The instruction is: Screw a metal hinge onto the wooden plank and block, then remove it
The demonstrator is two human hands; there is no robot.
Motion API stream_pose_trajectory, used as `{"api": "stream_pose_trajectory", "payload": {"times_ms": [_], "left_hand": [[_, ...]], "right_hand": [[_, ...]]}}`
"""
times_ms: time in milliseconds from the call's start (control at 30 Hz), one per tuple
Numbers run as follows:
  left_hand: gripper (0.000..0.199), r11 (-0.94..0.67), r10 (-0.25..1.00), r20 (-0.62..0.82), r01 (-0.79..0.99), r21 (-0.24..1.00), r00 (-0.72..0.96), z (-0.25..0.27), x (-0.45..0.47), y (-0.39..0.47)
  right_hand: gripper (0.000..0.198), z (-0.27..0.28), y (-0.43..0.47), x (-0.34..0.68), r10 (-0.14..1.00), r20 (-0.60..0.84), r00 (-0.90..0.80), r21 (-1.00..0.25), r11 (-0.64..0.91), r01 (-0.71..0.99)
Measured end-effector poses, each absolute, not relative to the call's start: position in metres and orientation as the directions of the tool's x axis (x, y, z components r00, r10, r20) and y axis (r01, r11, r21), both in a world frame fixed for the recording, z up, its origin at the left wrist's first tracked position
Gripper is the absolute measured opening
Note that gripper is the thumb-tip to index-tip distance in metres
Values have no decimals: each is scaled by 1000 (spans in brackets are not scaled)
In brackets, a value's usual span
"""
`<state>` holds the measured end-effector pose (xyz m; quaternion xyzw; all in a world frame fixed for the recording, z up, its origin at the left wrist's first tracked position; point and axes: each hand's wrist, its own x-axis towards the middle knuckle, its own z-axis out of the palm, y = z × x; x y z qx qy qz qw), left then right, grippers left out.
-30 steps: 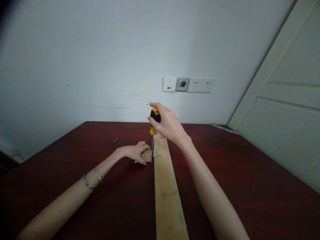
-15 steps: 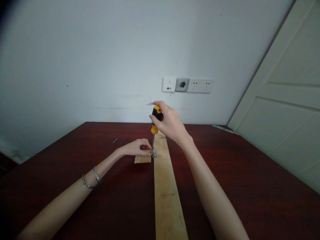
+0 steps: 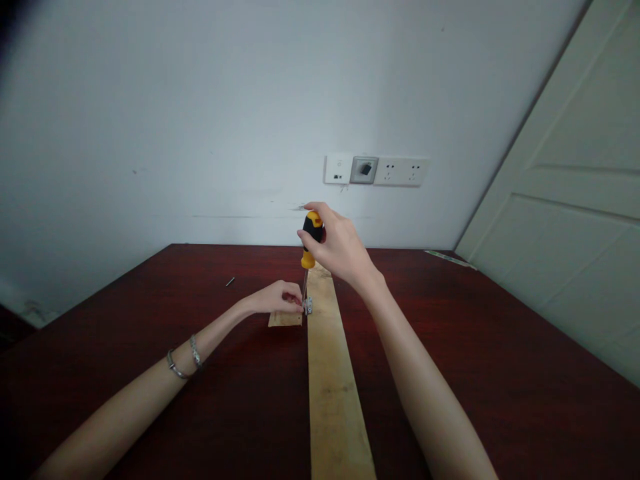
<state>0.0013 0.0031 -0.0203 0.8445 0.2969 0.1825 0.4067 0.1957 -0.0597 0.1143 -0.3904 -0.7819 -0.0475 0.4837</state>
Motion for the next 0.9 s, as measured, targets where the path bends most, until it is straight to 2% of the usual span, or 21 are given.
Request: {"api": "stream_pose_trajectory", "payload": {"times_ms": [600, 767, 900], "left_hand": [[20, -515, 611, 92, 307, 800, 786, -16, 0, 2], [21, -577, 582, 71, 350, 738, 810, -12, -6, 8], [21, -605, 669, 58, 498, 621, 741, 5, -30, 25]], "right_hand": [[37, 115, -61, 197, 577, 788, -217, -303, 669, 679], [38, 117, -61, 199, 567, 799, -200, -291, 656, 697], [39, 118, -61, 202, 567, 802, -190, -296, 652, 697]]}}
